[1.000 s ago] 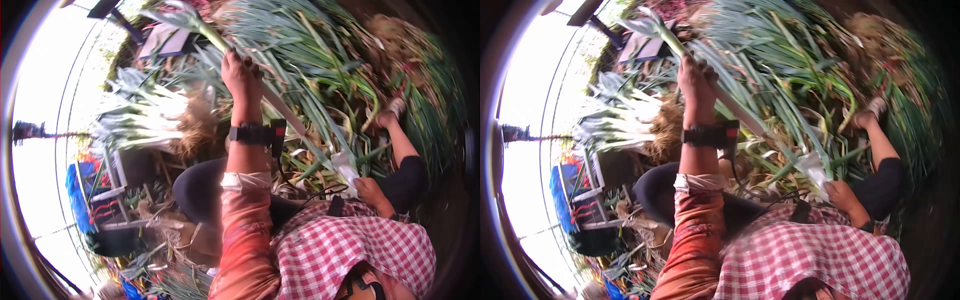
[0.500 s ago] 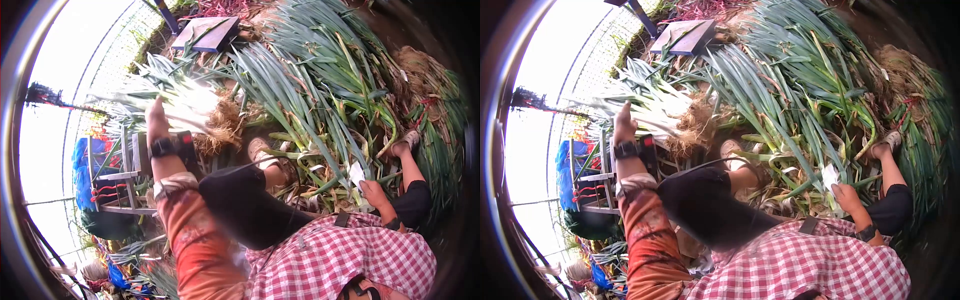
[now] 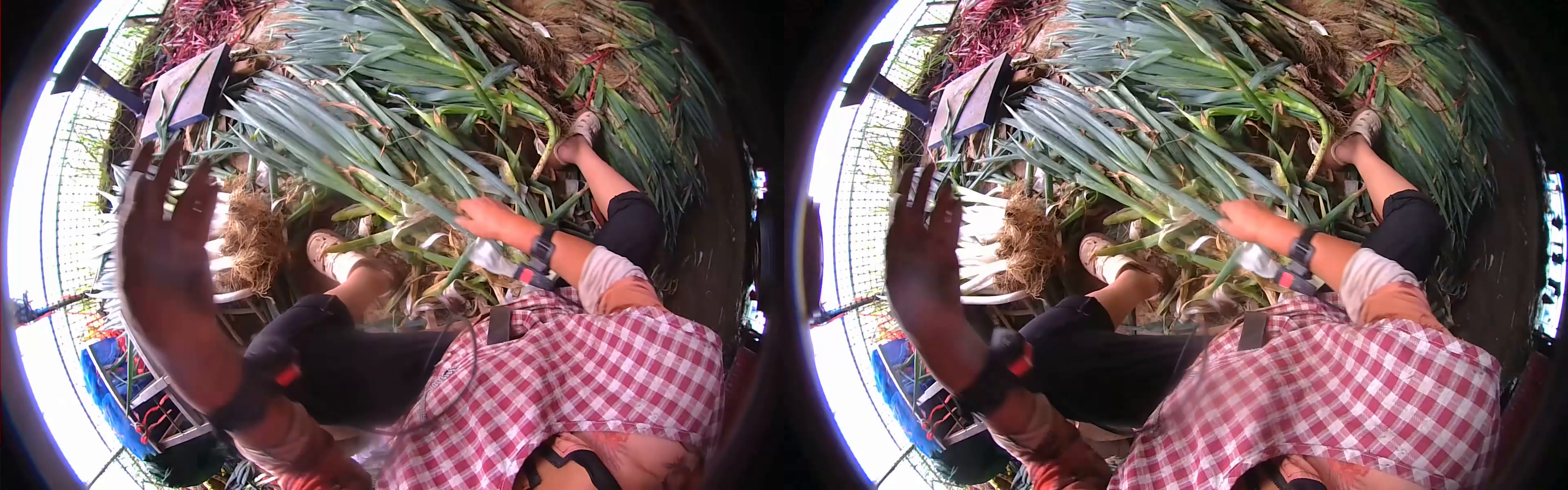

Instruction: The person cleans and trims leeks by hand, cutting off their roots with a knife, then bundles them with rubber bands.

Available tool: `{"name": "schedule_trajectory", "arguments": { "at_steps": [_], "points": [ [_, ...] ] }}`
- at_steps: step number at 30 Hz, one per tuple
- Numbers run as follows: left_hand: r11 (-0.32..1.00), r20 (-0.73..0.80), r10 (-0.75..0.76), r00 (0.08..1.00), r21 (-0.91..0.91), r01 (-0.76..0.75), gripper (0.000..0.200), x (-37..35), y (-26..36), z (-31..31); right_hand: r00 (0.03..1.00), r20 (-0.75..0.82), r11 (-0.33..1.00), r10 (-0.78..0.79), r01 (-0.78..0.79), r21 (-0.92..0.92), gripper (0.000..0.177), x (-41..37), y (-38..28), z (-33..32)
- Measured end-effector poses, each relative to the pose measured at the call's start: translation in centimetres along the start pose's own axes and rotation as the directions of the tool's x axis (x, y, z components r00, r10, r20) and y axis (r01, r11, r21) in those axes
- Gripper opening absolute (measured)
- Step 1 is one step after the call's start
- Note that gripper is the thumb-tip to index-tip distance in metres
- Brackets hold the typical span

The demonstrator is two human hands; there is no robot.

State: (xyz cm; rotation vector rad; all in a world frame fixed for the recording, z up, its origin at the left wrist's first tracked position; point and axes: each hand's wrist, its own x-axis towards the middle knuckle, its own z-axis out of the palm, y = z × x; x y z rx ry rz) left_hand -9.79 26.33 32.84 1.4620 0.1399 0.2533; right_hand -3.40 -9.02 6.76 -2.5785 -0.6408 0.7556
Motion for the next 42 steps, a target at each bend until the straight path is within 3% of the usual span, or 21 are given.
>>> {"name": "schedule_trajectory", "arguments": {
  "at_steps": [2, 3, 6, 8, 11, 12, 16, 17, 18, 21, 24, 27, 29, 31, 33, 34, 35, 37, 38, 41, 42],
  "points": [
    [0.99, -0.099, -0.031, 0.995, 0.132, 0.044, 0.034, -1.6, 0.2, 3.6, 0.994, -0.091, 0.995, -0.064, 0.071, 0.068, 0.03, 2.4, -2.0, 1.0],
    [0.984, -0.135, -0.127, 0.983, -0.145, 0.107, 0.036, -2.1, 0.7, 4.6, 0.995, -0.075, 0.994, -0.064, 0.07, 0.08, 0.03, 3.3, -2.9, 2.1],
    [0.969, -0.135, -0.184, 0.974, -0.191, 0.156, 0.04, -1.9, 0.8, 5.2, 0.993, 0.098, 0.996, -0.058, 0.05, 0.079, 0.029, 4.8, -4.3, 6.3],
    [0.965, -0.138, -0.184, 0.973, -0.213, 0.152, 0.041, -1.8, 2.0, 5.7, 0.993, -0.116, 0.978, -0.005, -0.019, -0.206, 0.031, 2.6, -5.9, 8.6],
    [0.958, -0.222, -0.255, 0.941, -0.189, 0.215, 0.043, 0.1, 2.3, 6.1, 0.991, -0.079, 0.934, 0.109, -0.13, -0.334, 0.033, 3.9, -4.8, 11.1],
    [0.958, -0.225, -0.259, 0.939, -0.184, 0.22, 0.043, 0.2, 2.3, 6.2, 0.992, 0.025, 0.963, 0.124, -0.115, -0.243, 0.045, 4.2, -4.5, 10.4],
    [0.951, -0.174, -0.251, 0.952, -0.23, 0.208, 0.039, -0.2, 2.2, 5.8, 0.973, 0.086, 0.974, 0.214, -0.22, 0.059, 0.043, 3.2, -4.7, 6.4],
    [0.952, -0.157, -0.242, 0.958, -0.232, 0.202, 0.037, -0.4, 1.9, 5.8, 0.974, 0.077, 0.974, 0.213, -0.218, 0.055, 0.043, 2.9, -3.9, 6.0],
    [0.985, -0.158, -0.174, 0.972, -0.043, 0.17, 0.036, -0.6, 2.0, 6.2, 0.983, 0.054, 0.971, 0.178, -0.184, 0.153, 0.044, 2.4, -3.4, 5.4],
    [0.98, -0.131, -0.19, 0.973, -0.092, 0.179, 0.036, -1.0, 0.4, 5.7, 0.992, -0.028, 0.935, 0.126, -0.11, 0.336, 0.043, 0.8, -2.0, 3.9],
    [0.939, -0.135, -0.334, 0.933, -0.134, 0.317, 0.038, -0.7, -1.7, 5.8, 0.98, -0.147, 0.692, 0.137, 0.012, 0.722, 0.03, -0.5, -1.3, 1.8],
    [0.883, -0.109, -0.47, 0.876, -0.063, 0.466, 0.037, 0.8, -4.9, 6.0, 0.991, -0.125, 0.781, -0.056, 0.122, 0.613, 0.026, -1.9, -2.2, -2.6],
    [0.809, -0.107, -0.588, 0.802, -0.087, 0.581, 0.039, 2.3, -9.0, 4.9, 0.996, -0.059, 0.669, -0.064, 0.087, 0.738, 0.027, -3.1, -3.5, -4.6],
    [0.603, -0.11, -0.797, 0.594, -0.218, 0.768, 0.054, 3.6, -14.2, 4.1, 0.974, -0.13, 0.425, -0.188, 0.2, 0.883, 0.032, -4.8, -4.8, -6.2],
    [0.499, -0.142, -0.864, 0.482, -0.366, 0.786, 0.068, 3.7, -17.0, 5.4, 0.959, -0.183, 0.418, -0.214, 0.259, 0.87, 0.035, -6.0, -5.9, -7.1],
    [0.457, 0.002, -0.86, 0.511, -0.442, 0.771, 0.067, 3.9, -18.5, 5.5, 0.96, -0.165, 0.399, -0.228, 0.247, 0.883, 0.035, -6.7, -6.3, -7.3],
    [0.534, 0.286, -0.601, 0.746, -0.551, 0.641, 0.065, 4.0, -20.0, 5.5, 0.96, -0.149, 0.382, -0.239, 0.234, 0.894, 0.036, -7.1, -6.3, -7.4],
    [0.666, -0.037, -0.497, 0.867, -0.657, 0.354, 0.053, 6.0, -18.1, 9.2, 0.947, -0.25, 0.451, -0.201, 0.316, 0.835, 0.036, -6.7, -5.7, -6.2],
    [0.775, -0.022, -0.42, 0.907, -0.529, 0.346, 0.042, 6.4, -16.1, 9.6, 0.974, -0.158, 0.363, -0.161, 0.207, 0.908, 0.037, -6.6, -5.0, -5.6],
    [0.808, -0.185, -0.299, 0.936, -0.571, 0.145, 0.034, 9.0, -12.7, 10.3, 0.99, 0.018, 0.228, -0.138, 0.014, 0.974, 0.039, -5.3, -3.7, -2.9],
    [0.809, -0.158, -0.153, 0.975, -0.587, 0.032, 0.032, 9.7, -11.4, 10.0, 0.956, -0.097, 0.587, -0.278, 0.249, 0.77, 0.041, -4.5, -3.6, -0.8]
  ]
}}
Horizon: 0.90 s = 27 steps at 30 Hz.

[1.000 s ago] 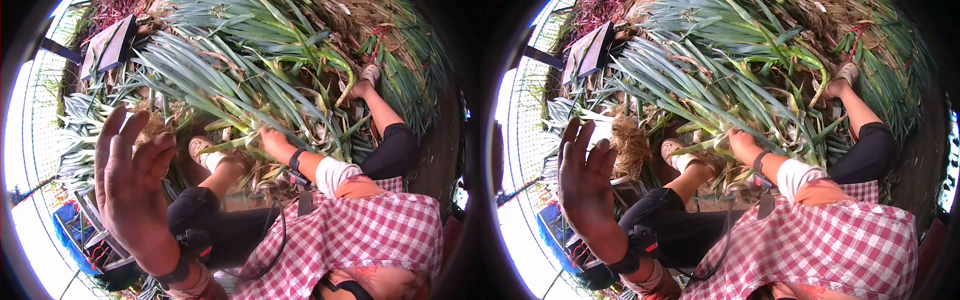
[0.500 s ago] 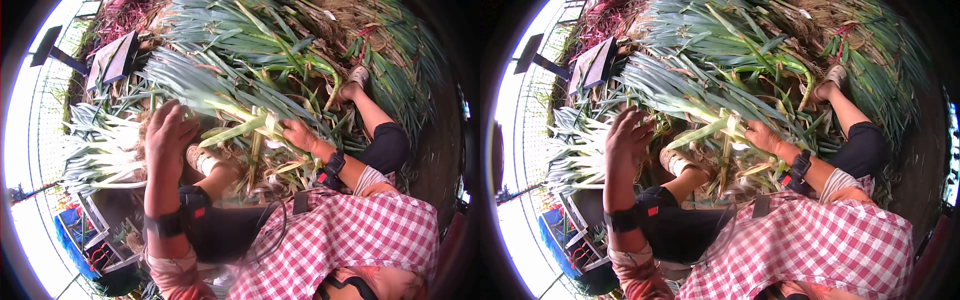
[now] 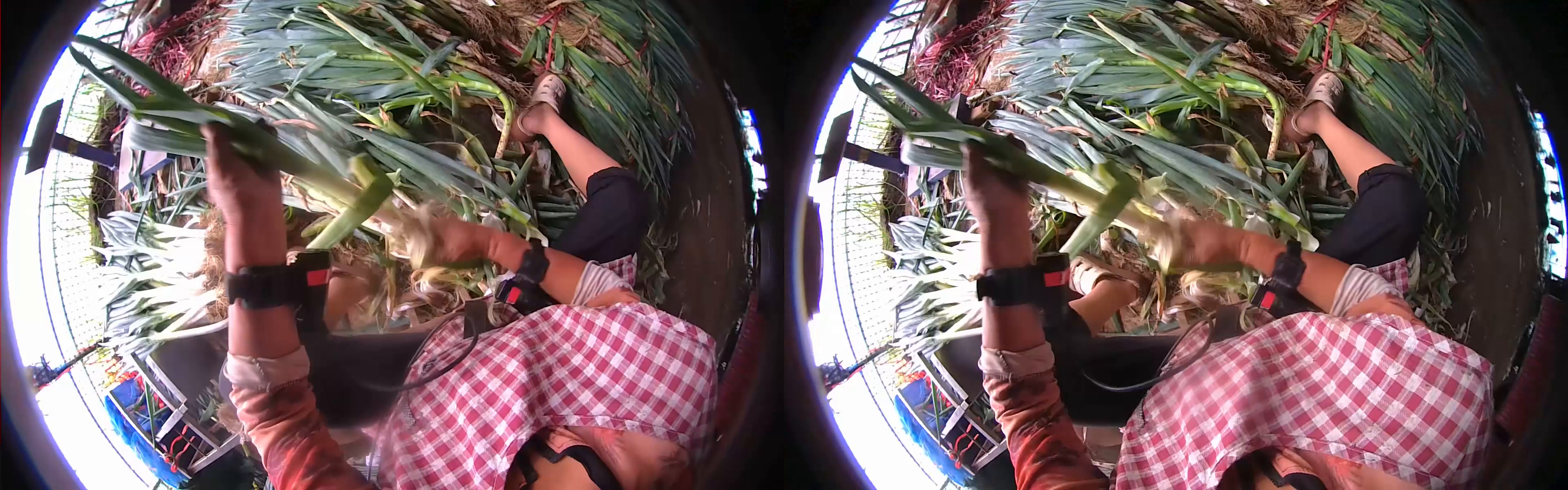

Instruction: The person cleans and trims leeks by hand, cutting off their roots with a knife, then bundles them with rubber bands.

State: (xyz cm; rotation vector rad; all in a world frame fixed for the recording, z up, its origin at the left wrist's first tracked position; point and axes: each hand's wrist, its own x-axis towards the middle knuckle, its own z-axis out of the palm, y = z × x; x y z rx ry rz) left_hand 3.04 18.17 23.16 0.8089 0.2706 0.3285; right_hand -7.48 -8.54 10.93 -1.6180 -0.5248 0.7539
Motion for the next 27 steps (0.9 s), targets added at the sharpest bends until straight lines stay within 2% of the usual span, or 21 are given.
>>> {"name": "schedule_trajectory", "arguments": {
  "at_steps": [1, 2, 3, 5, 6, 7, 8, 10, 13, 14, 17, 18, 19, 21, 22, 23, 24, 25, 26, 27],
  "points": [
    [0.997, 0.033, 0.056, 0.998, 0.05, -0.058, 0.031, 0.5, 1.8, 1.1, 0.983, 0.108, 0.889, -0.148, 0.18, -0.422, 0.044, 0.7, 0.7, 1.3],
    [0.995, 0.011, 0.081, 0.997, 0.063, -0.081, 0.031, 0.4, 3.3, 2.2, 0.995, 0.095, 0.848, -0.043, 0.087, -0.522, 0.049, 0.3, 1.3, 1.8],
    [0.991, -0.011, 0.109, 0.994, 0.077, -0.108, 0.03, 0.1, 4.7, 3.0, 0.994, 0.097, 0.851, -0.054, 0.097, -0.516, 0.049, 0.6, 1.9, 1.6],
    [0.956, -0.076, 0.246, 0.966, 0.186, -0.228, 0.024, -1.2, 6.9, 4.3, 0.996, -0.007, 0.929, 0.084, -0.08, -0.36, 0.049, 0.1, 3.7, 0.2],
    [0.951, -0.116, 0.277, 0.954, 0.175, -0.255, 0.027, -0.3, 8.3, 3.2, 0.953, -0.092, 0.838, 0.287, -0.297, -0.459, 0.034, -0.6, 2.9, -0.6],
    [0.945, -0.156, 0.307, 0.939, 0.166, -0.282, 0.03, 0.7, 9.7, 2.1, 0.948, -0.112, 0.822, 0.297, -0.314, -0.476, 0.025, -1.3, 5.6, -1.8],
    [0.925, -0.145, 0.349, 0.926, 0.211, -0.316, 0.029, 0.0, 10.4, 2.7, 0.965, -0.103, 0.786, 0.242, -0.257, -0.562, 0.024, -2.0, 6.8, -3.4],
    [0.9, -0.144, 0.398, 0.906, 0.251, -0.356, 0.029, -0.9, 11.9, 2.1, 0.924, -0.113, 0.669, 0.367, -0.346, -0.657, 0.023, -2.8, 6.9, -4.6],
    [0.844, -0.043, 0.457, 0.888, 0.338, -0.418, 0.032, -1.1, 15.3, 0.6, 0.905, -0.174, 0.645, 0.389, -0.402, -0.65, 0.024, -3.9, 8.4, -5.6],
    [0.771, -0.058, 0.537, 0.842, 0.44, -0.461, 0.033, -1.7, 16.7, 0.6, 0.895, -0.153, 0.606, 0.419, -0.401, -0.687, 0.027, -3.8, 9.2, -5.6],
    [0.675, -0.05, 0.668, 0.743, 0.461, -0.576, 0.034, -3.0, 19.6, 2.4, 0.869, -0.119, 0.564, 0.48, -0.41, -0.717, 0.032, -3.2, 8.9, -5.1],
    [0.809, -0.061, 0.538, 0.841, 0.319, -0.494, 0.034, -2.4, 19.7, 1.4, 0.82, 0.017, 0.515, 0.573, -0.343, -0.785, 0.039, -2.3, 9.9, -5.4],
    [0.907, -0.043, 0.398, 0.916, 0.167, -0.386, 0.033, -1.8, 19.7, 0.5, 0.737, 0.165, 0.431, 0.656, -0.187, -0.883, 0.049, -0.4, 7.2, -5.3],
    [0.931, 0.024, 0.318, 0.948, 0.178, -0.317, 0.031, -2.3, 16.4, 1.2, 0.926, 0.115, 0.646, 0.36, -0.159, -0.746, 0.049, 2.7, 1.8, -4.5],
    [0.947, -0.025, 0.268, 0.963, 0.192, -0.259, 0.031, -2.7, 15.5, 1.5, 0.98, 0.03, 0.867, 0.199, -0.162, -0.472, 0.047, 4.5, -0.5, -3.7],
    [0.961, -0.072, 0.209, 0.975, 0.201, -0.191, 0.031, -3.0, 14.9, 1.5, 0.991, -0.112, 0.985, 0.075, -0.091, -0.146, 0.045, 6.5, -3.5, -2.7],
    [0.955, -0.03, 0.197, 0.98, 0.233, -0.185, 0.031, -2.7, 14.4, 1.0, 0.987, -0.088, 0.966, -0.132, 0.108, -0.235, 0.039, 7.9, -9.4, -1.7],
    [0.835, 0.066, 0.268, 0.961, 0.482, -0.266, 0.027, -2.4, 13.8, 0.3, 0.929, -0.09, 0.908, -0.359, 0.325, -0.263, 0.043, 9.9, -10.8, -1.2],
    [0.909, 0.004, 0.215, 0.977, 0.364, -0.202, 0.027, -2.2, 13.4, 0.7, 0.928, -0.138, 0.928, -0.347, 0.318, -0.196, 0.044, 10.6, -15.1, 0.2],
    [0.962, -0.051, 0.152, 0.987, 0.236, -0.136, 0.026, -2.1, 12.9, 1.2, 0.917, -0.064, 0.917, -0.393, 0.385, -0.107, 0.047, 11.6, -17.8, 0.8]
  ]
}}
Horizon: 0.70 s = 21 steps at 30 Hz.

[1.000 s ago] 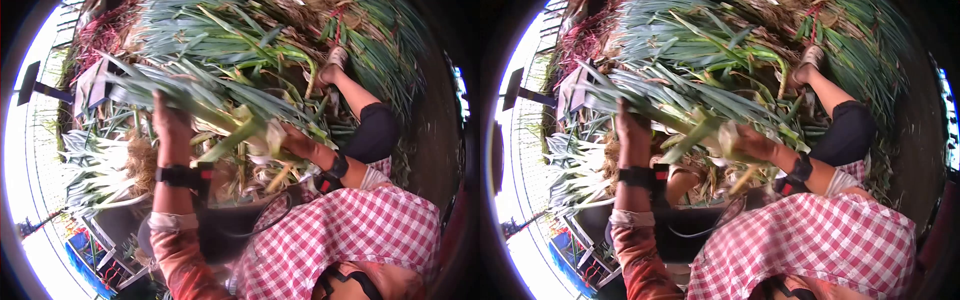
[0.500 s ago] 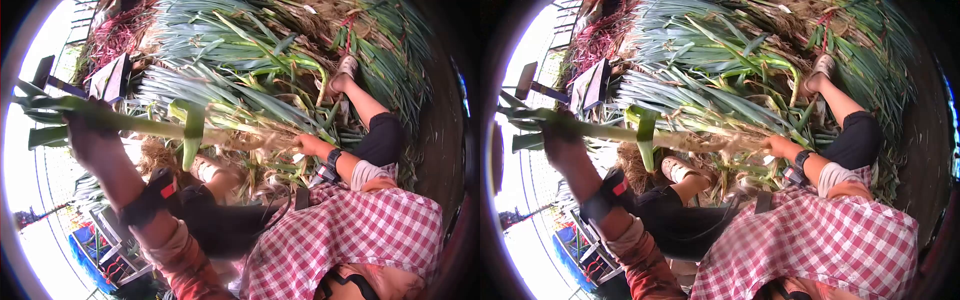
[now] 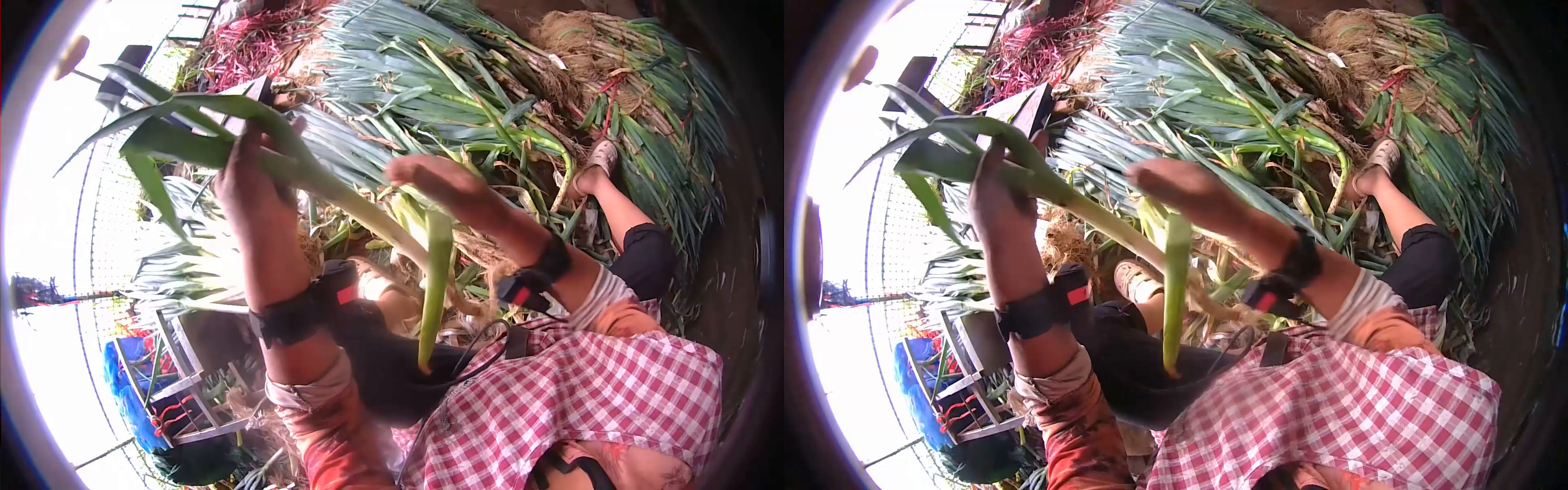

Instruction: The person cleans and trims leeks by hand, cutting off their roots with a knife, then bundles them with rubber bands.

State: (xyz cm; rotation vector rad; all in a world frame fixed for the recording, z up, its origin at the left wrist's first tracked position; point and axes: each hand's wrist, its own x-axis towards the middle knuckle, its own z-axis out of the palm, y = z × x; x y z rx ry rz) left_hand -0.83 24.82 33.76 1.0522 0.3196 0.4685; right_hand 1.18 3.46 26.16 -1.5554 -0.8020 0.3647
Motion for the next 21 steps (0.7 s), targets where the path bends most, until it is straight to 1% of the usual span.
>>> {"name": "schedule_trajectory", "arguments": {
  "at_steps": [1, 2, 4, 5, 6, 7, 8, 9, 10, 11, 12, 13, 14, 15, 16, 17, 18, 19, 20, 21],
  "points": [
    [0.999, 0.071, 0.003, 0.998, -0.033, -0.001, 0.026, -0.1, -0.5, 0.3, 1.0, -0.021, 0.992, -0.002, 0.005, 0.128, 0.051, 1.6, -1.0, 1.2],
    [0.998, 0.034, 0.008, 0.999, -0.066, -0.006, 0.021, -0.1, -1.2, 1.2, 0.997, 0.002, 0.951, 0.078, -0.075, 0.301, 0.047, 2.8, -2.5, 2.2],
    [0.997, -0.036, -0.073, 0.997, -0.036, 0.072, 0.017, -1.3, -2.0, 3.7, 0.997, -0.021, 0.833, 0.081, -0.056, 0.55, 0.03, 5.1, -2.6, 3.8],
    [0.997, 0.002, -0.065, 0.998, -0.052, 0.065, 0.019, -1.1, -2.6, 3.4, 0.993, -0.112, 0.841, 0.039, 0.028, 0.54, 0.029, 5.7, -2.0, 4.4],
    [0.997, 0.001, -0.066, 0.998, -0.049, 0.066, 0.019, -0.9, -2.7, 3.4, 0.979, -0.203, 0.846, 0.0, 0.108, 0.522, 0.027, 6.0, -2.1, 4.6],
    [0.999, -0.001, -0.054, 0.999, -0.002, 0.054, 0.021, -0.7, -2.6, 3.3, 0.979, -0.203, 0.845, 0.002, 0.107, 0.523, 0.027, 5.8, -2.1, 4.4],
    [0.998, -0.004, -0.043, 0.999, 0.044, 0.043, 0.023, -0.6, -2.7, 3.1, 0.973, -0.212, 0.876, 0.092, 0.023, 0.482, 0.026, 5.3, -2.2, 4.0],
    [0.999, -0.085, -0.027, 0.996, 0.021, 0.029, 0.026, -0.9, -2.6, 3.5, 0.958, -0.225, 0.895, 0.181, -0.066, 0.441, 0.025, 4.9, -2.2, 3.7],
    [1.0, -0.166, -0.015, 0.986, -0.001, 0.015, 0.028, -1.1, -2.4, 3.9, 0.891, -0.404, 0.929, 0.208, -0.05, 0.368, 0.026, 5.2, -0.3, 3.1],
    [0.998, -0.135, 0.06, 0.989, 0.02, -0.057, 0.03, -0.3, -1.5, 2.4, 0.903, -0.352, 0.934, 0.246, -0.123, 0.337, 0.032, 3.8, 1.3, 1.6],
    [0.998, -0.198, 0.058, 0.979, -0.015, -0.062, 0.027, -0.6, 0.2, 2.3, 0.847, -0.374, 0.925, 0.378, -0.327, 0.196, 0.034, 2.0, 1.5, 0.6],
    [0.994, -0.216, 0.098, 0.972, -0.032, -0.107, 0.025, 0.3, 0.8, 0.6, 0.792, -0.403, 0.889, 0.458, -0.398, 0.227, 0.034, 0.2, 4.1, 0.0],
    [0.988, -0.239, 0.133, 0.962, -0.048, -0.149, 0.022, 1.1, 1.0, -1.1, 0.772, -0.408, 0.871, 0.487, -0.397, 0.287, 0.033, -1.7, 6.0, -0.7],
    [0.98, -0.255, 0.169, 0.952, -0.062, -0.191, 0.016, 0.8, 1.5, -1.5, 0.702, -0.573, 0.895, 0.423, -0.422, 0.144, 0.04, -3.9, 9.3, -1.5],
    [0.969, -0.273, 0.205, 0.94, -0.077, -0.233, 0.012, 0.2, 2.2, -1.6, 0.681, -0.565, 0.88, 0.466, -0.423, 0.216, 0.04, -6.5, 12.0, -3.1],
    [0.963, -0.322, 0.194, 0.927, -0.115, -0.242, 0.013, 0.0, 2.5, -1.7, 0.608, -0.628, 0.853, 0.485, -0.488, 0.186, 0.041, -8.8, 14.0, -4.1],
    [0.969, -0.348, 0.162, 0.924, -0.12, -0.215, 0.012, 0.0, 2.5, -1.9, 0.596, -0.656, 0.845, 0.463, -0.52, 0.124, 0.042, -10.7, 14.6, -4.7],
    [0.966, -0.354, 0.174, 0.919, -0.119, -0.229, 0.013, -0.1, 2.3, -2.0, 0.579, -0.679, 0.782, 0.452, -0.623, -0.01, 0.041, -12.4, 15.9, -5.6],
    [0.964, -0.358, 0.185, 0.915, -0.115, -0.24, 0.013, -0.1, 2.1, -1.9, 0.56, -0.702, 0.69, 0.439, -0.711, -0.136, 0.042, -14.1, 17.4, -6.7],
    [0.951, -0.334, 0.265, 0.905, -0.063, -0.302, 0.015, 0.4, 2.1, -2.6, 0.506, -0.748, 0.62, 0.43, -0.767, -0.162, 0.042, -16.1, 18.8, -8.2]
  ]
}}
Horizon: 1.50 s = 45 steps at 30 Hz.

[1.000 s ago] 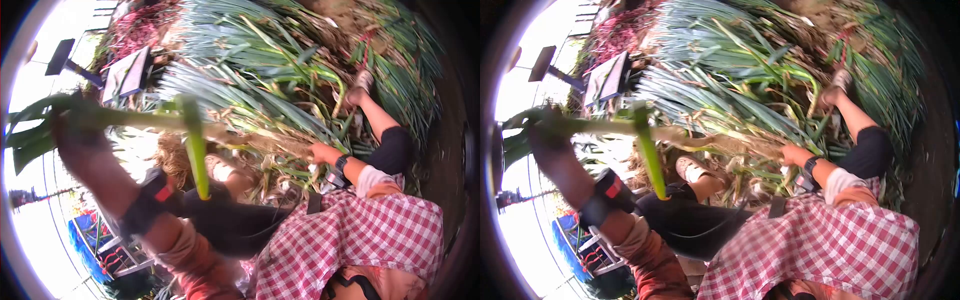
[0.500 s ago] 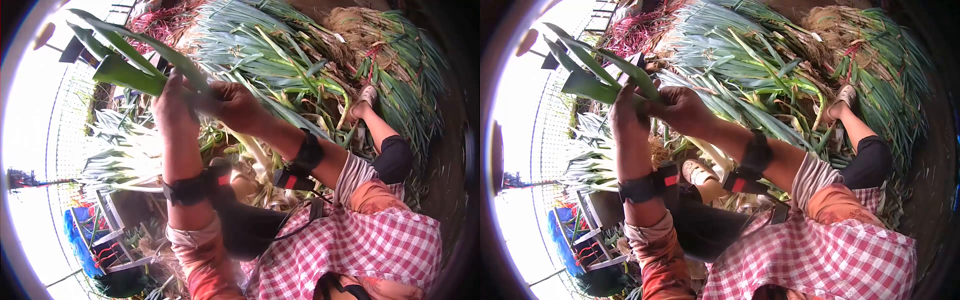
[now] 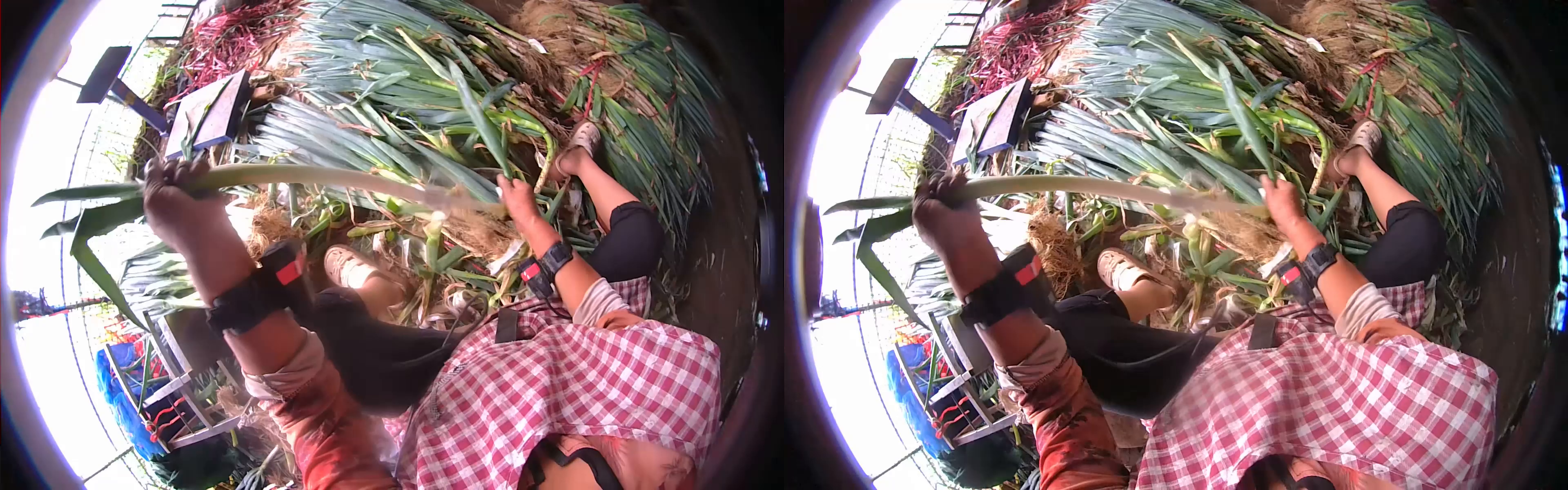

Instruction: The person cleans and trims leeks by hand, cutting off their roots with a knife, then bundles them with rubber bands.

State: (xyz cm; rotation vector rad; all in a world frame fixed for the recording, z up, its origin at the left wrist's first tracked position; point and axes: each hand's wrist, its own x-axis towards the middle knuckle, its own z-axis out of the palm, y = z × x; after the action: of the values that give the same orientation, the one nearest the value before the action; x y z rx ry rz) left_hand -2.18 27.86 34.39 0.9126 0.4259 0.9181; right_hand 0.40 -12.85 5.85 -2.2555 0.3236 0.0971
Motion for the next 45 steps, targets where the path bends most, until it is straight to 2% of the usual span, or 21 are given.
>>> {"name": "schedule_trajectory", "arguments": {
  "at_steps": [3, 5, 7, 10, 12, 14, 17, 18, 21, 23, 24, 27, 29, 30, 33, 34, 35, 36, 38, 43, 45],
  "points": [
    [0.994, 0.274, 0.03, 0.961, -0.105, -0.001, 0.019, 5.4, 2.9, -6.2, 0.978, -0.11, 0.952, 0.179, -0.201, -0.232, 0.041, 1.0, 9.5, -5.4],
    [0.998, 0.003, 0.053, 0.999, 0.015, -0.053, 0.018, 5.3, 2.7, -6.2, 0.971, 0.091, 0.862, 0.222, -0.151, -0.484, 0.047, 1.2, 11.5, -7.6],
    [0.992, 0.204, 0.108, 0.973, 0.036, -0.118, 0.007, 6.2, 1.2, -7.5, 0.939, 0.219, 0.862, 0.265, -0.129, -0.49, 0.051, 0.8, 3.5, -6.2],
    [0.995, 0.333, 0.092, 0.938, 0.0, -0.097, 0.01, 9.7, -1.0, -9.7, 0.867, 0.191, 0.88, -0.46, 0.474, -0.03, 0.049, -0.4, -6.9, -3.7],
    [0.961, 0.313, 0.147, 0.938, 0.177, -0.21, 0.01, 9.9, -1.7, -10.2, 0.597, 0.269, 0.652, -0.756, 0.722, 0.229, 0.055, -2.9, -13.8, -3.4],
    [0.945, 0.265, 0.127, 0.956, 0.26, -0.198, 0.01, 9.4, -1.8, -10.0, 0.434, 0.232, 0.48, -0.871, 0.851, 0.214, 0.053, -6.6, -18.6, -3.4],
    [0.932, 0.231, 0.07, 0.97, 0.332, -0.147, 0.008, 9.2, -1.6, -10.5, 0.447, 0.473, 0.494, -0.759, 0.869, -0.03, 0.039, -8.6, -19.9, -2.0],
    [0.896, 0.244, 0.047, 0.969, 0.419, -0.149, 0.012, 9.3, -1.6, -10.5, 0.297, 0.341, 0.322, -0.892, 0.946, 0.018, 0.029, -8.4, -19.6, -1.0],
    [0.984, 0.237, -0.058, 0.97, 0.176, 0.016, 0.018, 11.0, -3.7, -11.2, 0.319, 0.415, 0.458, -0.852, 0.839, 0.295, 0.025, -8.9, -18.9, 0.2],
    [0.972, -0.156, -0.233, 0.96, 0.0, 0.236, 0.026, 4.8, -2.8, -4.3, 0.319, 0.416, 0.466, -0.852, 0.824, 0.323, 0.023, -9.0, -19.6, -0.1],
    [0.957, 0.09, -0.001, 0.996, 0.29, -0.025, 0.025, 6.7, -5.3, -6.4, 0.303, 0.373, 0.426, -0.877, 0.85, 0.311, 0.022, -9.2, -19.9, -0.2],
    [0.16, 0.682, 0.19, 0.707, 0.689, -0.707, 0.021, 11.8, -7.1, -11.4, 0.264, 0.325, 0.342, -0.908, 0.915, 0.213, 0.018, -10.1, -20.1, -1.2],
    [-0.461, 0.634, 0.246, 0.733, 0.742, -0.487, 0.019, 7.6, -6.0, -8.8, 0.248, 0.325, 0.303, -0.913, 0.944, 0.129, 0.015, -10.8, -18.5, -2.3],
    [-0.501, 0.469, 0.151, 0.87, 0.795, -0.342, 0.019, 6.8, -4.5, -7.7, 0.224, 0.396, 0.268, -0.89, 0.962, 0.057, 0.012, -10.8, -16.9, -3.2],
    [-0.419, 0.558, 0.09, 0.825, 0.773, -0.477, 0.031, 10.8, -1.9, -14.0, 0.359, 0.574, 0.394, -0.736, 0.917, -0.067, 0.006, -9.8, -7.0, -6.5],
    [-0.473, 0.503, 0.184, 0.845, 0.798, -0.372, 0.03, 10.6, -2.0, -14.1, 0.487, 0.652, 0.47, -0.581, 0.855, -0.22, 0.01, -8.8, -2.1, -7.4],
    [-0.517, 0.436, 0.284, 0.854, 0.82, -0.246, 0.029, 10.1, -1.8, -14.7, 0.743, 0.66, 0.6, -0.111, 0.58, -0.551, 0.023, -7.2, 2.7, -8.4],
    [-0.495, 0.528, 0.341, 0.778, 0.804, -0.328, 0.014, 8.9, -2.0, -13.7, 0.757, 0.653, 0.562, 0.004, 0.538, -0.628, 0.032, -5.8, 4.1, -9.4],
    [-0.397, 0.63, 0.412, 0.658, 0.774, -0.493, 0.018, 7.3, -2.4, -11.9, 0.769, 0.616, 0.631, -0.171, 0.566, -0.531, 0.038, -5.2, -0.2, -9.3],
    [0.526, 0.413, 0.263, 0.872, 0.696, -0.488, 0.006, 7.5, -3.5, -9.2, 0.593, 0.351, 0.689, -0.724, 0.643, 0.335, 0.032, -3.6, -13.5, -3.7],
    [0.418, 0.483, 0.226, 0.846, 0.736, -0.532, 0.005, 6.1, -3.0, -8.1, 0.469, 0.407, 0.605, -0.784, 0.426, 0.673, 0.035, -4.5, -17.7, -1.4]
  ]
}}
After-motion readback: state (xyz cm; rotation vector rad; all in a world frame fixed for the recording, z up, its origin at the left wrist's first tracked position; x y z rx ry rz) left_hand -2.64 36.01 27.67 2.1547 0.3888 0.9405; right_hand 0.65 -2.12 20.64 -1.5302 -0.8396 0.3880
